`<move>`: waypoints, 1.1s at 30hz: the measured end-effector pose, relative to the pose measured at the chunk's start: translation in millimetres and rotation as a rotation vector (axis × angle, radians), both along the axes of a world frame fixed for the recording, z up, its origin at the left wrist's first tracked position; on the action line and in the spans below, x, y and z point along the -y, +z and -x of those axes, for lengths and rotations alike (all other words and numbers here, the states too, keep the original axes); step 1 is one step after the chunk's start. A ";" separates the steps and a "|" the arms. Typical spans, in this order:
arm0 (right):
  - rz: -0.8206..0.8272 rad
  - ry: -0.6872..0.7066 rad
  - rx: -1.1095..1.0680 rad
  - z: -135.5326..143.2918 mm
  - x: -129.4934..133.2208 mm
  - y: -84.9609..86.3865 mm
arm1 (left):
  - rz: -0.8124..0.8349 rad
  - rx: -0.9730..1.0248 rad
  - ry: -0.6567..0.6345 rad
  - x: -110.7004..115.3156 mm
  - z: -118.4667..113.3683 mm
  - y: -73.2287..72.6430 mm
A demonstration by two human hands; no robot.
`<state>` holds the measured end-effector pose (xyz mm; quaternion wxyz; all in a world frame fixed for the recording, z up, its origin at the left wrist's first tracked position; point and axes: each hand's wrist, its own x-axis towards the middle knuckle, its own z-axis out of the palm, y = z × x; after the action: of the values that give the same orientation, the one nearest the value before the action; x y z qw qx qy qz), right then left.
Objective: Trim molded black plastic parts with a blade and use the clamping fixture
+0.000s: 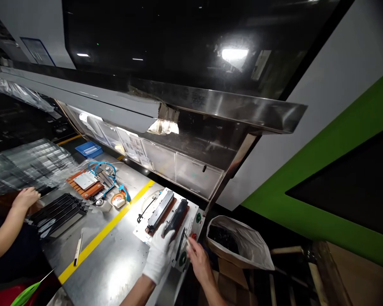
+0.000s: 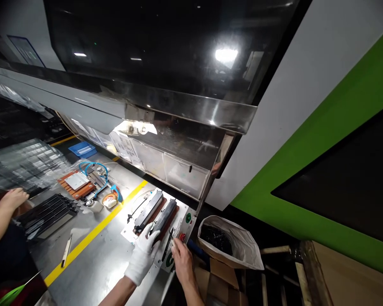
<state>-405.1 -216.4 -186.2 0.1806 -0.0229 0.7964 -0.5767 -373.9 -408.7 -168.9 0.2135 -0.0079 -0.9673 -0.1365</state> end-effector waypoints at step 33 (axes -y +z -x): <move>-0.797 0.258 -0.345 87.5 46.0 68.1 | 0.043 0.420 -0.032 -8.6 83.6 13.7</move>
<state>-492.5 -262.4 -118.1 0.1102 -0.1463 0.9654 -0.1859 -457.5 -400.1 -155.2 0.0046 0.0010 -0.9930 -0.1177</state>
